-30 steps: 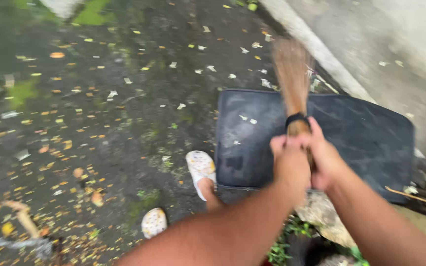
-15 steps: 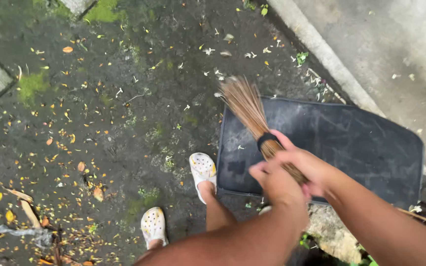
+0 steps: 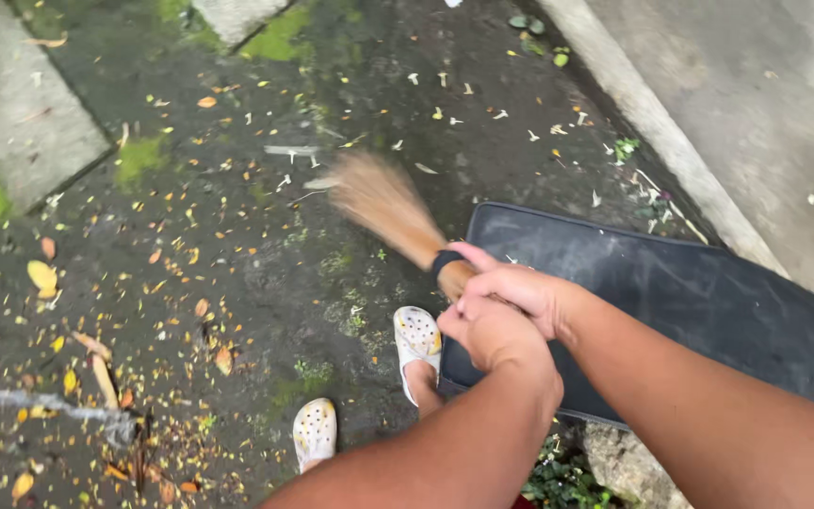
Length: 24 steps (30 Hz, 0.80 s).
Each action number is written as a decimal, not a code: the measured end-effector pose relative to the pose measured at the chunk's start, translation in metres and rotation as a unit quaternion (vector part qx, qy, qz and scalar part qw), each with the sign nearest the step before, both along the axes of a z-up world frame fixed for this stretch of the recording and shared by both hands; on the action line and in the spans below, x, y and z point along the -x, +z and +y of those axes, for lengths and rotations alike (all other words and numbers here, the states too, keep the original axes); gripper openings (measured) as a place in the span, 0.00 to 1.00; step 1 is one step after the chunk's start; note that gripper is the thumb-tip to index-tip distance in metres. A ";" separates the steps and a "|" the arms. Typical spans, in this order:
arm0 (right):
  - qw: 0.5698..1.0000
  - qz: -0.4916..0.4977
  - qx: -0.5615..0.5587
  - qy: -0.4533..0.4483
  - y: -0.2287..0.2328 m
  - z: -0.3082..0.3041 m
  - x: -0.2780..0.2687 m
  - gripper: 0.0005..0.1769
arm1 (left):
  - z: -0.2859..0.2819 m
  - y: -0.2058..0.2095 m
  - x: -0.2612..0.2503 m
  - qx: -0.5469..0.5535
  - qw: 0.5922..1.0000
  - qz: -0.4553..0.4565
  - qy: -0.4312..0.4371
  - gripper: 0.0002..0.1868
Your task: The person sweeps fallen leaves and debris along an outdoor pathway using a handheld broom.
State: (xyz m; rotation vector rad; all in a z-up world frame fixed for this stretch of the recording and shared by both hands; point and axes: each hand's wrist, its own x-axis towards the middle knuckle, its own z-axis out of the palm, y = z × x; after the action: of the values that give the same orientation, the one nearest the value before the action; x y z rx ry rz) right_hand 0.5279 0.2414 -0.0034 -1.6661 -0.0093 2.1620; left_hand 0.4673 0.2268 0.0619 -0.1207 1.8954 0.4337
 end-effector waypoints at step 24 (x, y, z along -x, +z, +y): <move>0.996 -0.059 -0.020 -0.065 0.042 0.004 0.019 0.51 | 0.012 0.016 0.018 0.000 0.996 -0.039 0.080 0.15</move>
State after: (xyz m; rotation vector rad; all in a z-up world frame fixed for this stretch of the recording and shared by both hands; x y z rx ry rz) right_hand 0.5086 0.2450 0.0390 -1.7214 0.0208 1.9537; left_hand 0.4497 0.2385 0.0783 -0.2864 1.8154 0.5308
